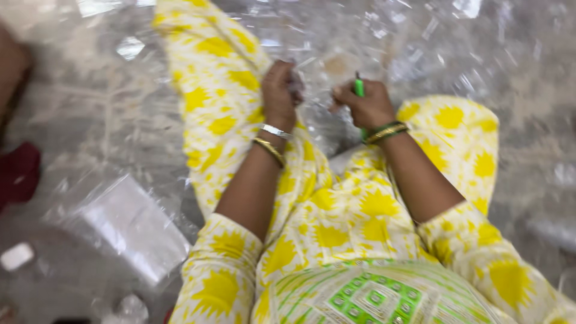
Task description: The person sits on the floor among scattered clear plastic pouches and boxes, picks up individual plastic items, marks them with a green marker, and folds or presses clear plastic film over them, setting finished pieces aside.
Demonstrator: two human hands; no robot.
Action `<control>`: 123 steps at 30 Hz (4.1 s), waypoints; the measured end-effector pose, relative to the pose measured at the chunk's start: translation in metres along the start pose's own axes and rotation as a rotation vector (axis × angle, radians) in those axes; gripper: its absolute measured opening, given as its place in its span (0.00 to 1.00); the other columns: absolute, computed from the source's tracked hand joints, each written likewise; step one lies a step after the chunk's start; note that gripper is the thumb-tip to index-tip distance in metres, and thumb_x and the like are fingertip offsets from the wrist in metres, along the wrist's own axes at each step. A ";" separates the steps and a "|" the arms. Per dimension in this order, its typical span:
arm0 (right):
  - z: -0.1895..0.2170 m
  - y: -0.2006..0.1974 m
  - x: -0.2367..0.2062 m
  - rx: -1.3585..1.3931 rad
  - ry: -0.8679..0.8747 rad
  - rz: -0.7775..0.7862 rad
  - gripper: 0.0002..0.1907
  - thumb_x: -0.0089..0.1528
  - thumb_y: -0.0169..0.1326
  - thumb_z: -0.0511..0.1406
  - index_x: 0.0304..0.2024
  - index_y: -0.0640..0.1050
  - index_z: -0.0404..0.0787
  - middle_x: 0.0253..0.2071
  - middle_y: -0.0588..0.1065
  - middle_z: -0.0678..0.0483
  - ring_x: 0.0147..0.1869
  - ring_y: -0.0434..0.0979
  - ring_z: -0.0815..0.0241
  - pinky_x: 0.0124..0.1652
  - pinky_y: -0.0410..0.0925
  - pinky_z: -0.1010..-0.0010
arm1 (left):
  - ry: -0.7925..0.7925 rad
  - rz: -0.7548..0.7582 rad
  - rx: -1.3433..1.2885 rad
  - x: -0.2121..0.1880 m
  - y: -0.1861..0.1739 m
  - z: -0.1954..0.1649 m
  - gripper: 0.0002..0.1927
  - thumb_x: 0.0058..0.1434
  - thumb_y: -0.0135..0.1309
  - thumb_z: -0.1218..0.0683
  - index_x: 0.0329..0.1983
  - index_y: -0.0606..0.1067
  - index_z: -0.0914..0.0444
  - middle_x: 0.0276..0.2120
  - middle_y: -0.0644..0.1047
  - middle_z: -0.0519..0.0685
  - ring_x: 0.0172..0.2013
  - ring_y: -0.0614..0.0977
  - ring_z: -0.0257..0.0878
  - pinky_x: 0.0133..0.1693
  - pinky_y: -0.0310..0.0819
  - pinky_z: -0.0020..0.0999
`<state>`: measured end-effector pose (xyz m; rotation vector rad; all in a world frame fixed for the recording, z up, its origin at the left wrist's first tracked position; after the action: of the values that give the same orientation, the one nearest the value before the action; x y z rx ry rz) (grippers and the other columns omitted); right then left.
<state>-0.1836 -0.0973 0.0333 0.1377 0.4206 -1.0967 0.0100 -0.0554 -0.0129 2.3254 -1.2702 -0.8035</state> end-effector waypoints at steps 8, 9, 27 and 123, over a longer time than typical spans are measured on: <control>0.017 -0.002 -0.003 0.065 -0.125 0.010 0.07 0.63 0.63 0.37 0.34 0.82 0.39 0.27 0.80 0.56 0.18 0.63 0.75 0.19 0.56 0.79 | -0.065 0.236 0.058 -0.010 0.019 0.002 0.14 0.68 0.52 0.54 0.25 0.68 0.58 0.18 0.67 0.43 0.16 0.69 0.34 0.18 0.61 0.30; 0.017 -0.003 -0.003 0.074 -0.135 0.021 0.08 0.63 0.63 0.37 0.33 0.82 0.39 0.27 0.80 0.56 0.18 0.63 0.75 0.18 0.55 0.79 | -0.037 0.232 0.059 -0.010 0.017 0.002 0.14 0.69 0.52 0.54 0.26 0.68 0.58 0.19 0.68 0.44 0.17 0.70 0.35 0.19 0.61 0.31; 0.017 -0.007 -0.001 -0.118 -0.492 0.037 0.23 0.73 0.50 0.48 0.37 0.82 0.35 0.23 0.70 0.61 0.28 0.67 0.73 0.30 0.62 0.77 | -0.623 0.405 -0.304 -0.013 0.012 0.046 0.13 0.70 0.44 0.47 0.30 0.67 0.57 0.24 0.69 0.45 0.24 0.72 0.40 0.22 0.60 0.35; -0.018 0.002 0.011 0.258 0.096 0.036 0.16 0.68 0.57 0.44 0.31 0.75 0.40 0.22 0.73 0.53 0.14 0.60 0.68 0.16 0.53 0.75 | -0.002 0.135 -0.022 -0.002 0.021 0.004 0.14 0.67 0.45 0.53 0.23 0.65 0.57 0.16 0.67 0.43 0.14 0.65 0.30 0.15 0.55 0.27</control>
<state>-0.1826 -0.0996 0.0121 0.4250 0.3593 -1.1084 -0.0069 -0.0655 -0.0033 2.1950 -1.3957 -0.7707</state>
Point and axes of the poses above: each hand's wrist, its own x-axis towards the middle knuckle, its own y-axis out of the palm, z = x × y, the point moved 7 cm from there along x, towards the middle knuckle
